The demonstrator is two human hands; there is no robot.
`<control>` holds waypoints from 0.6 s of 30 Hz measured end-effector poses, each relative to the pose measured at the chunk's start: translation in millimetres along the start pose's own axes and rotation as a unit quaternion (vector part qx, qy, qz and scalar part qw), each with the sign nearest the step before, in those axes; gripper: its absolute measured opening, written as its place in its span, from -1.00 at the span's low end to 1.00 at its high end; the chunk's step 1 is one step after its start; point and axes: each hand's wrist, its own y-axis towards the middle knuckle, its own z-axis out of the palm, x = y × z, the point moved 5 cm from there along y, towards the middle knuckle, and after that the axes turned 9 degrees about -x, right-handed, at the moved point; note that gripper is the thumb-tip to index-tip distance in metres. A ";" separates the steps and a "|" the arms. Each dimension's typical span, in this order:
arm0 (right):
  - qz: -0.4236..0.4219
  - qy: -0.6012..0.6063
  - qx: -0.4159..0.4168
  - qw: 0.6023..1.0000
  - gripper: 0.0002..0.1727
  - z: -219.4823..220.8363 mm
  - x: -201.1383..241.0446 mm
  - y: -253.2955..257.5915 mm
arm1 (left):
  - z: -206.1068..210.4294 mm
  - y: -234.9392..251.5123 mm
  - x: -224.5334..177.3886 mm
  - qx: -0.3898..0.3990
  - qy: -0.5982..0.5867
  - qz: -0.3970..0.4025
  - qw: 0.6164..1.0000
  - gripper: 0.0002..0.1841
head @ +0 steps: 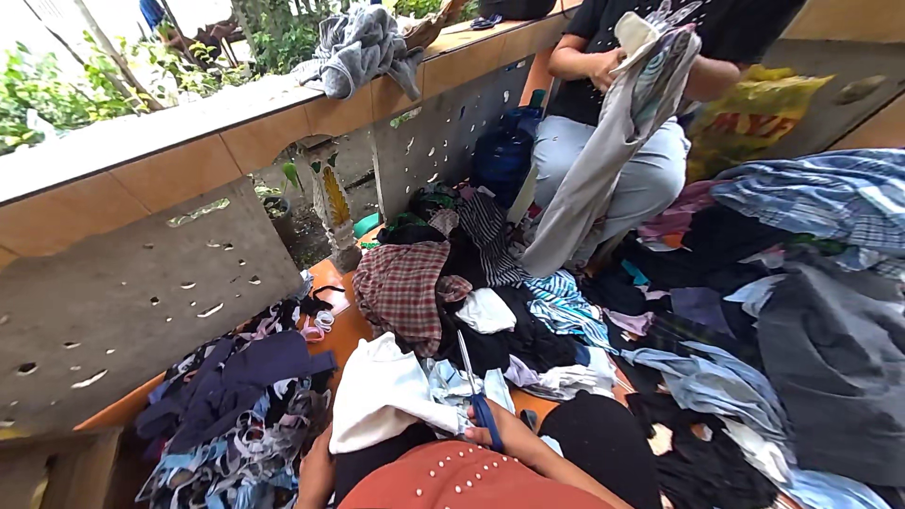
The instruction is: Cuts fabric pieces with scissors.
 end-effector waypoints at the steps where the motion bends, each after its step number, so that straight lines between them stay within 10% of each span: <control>1: -0.001 0.000 -0.001 1.000 -0.35 0.1 0.1 -0.2 | 1.7 0.3 1.1 0.002 0.004 -0.002 1.000 -0.47; 13: -0.005 -0.015 0.004 1.000 -0.31 1.6 0.6 2.0 | 17.6 15.7 23.4 0.009 -0.068 -0.036 0.997 -0.64; 18: -0.007 -0.008 0.003 1.000 -0.33 1.6 2.1 0.4 | 18.1 22.7 37.5 -0.103 -0.287 -0.120 0.945 -0.70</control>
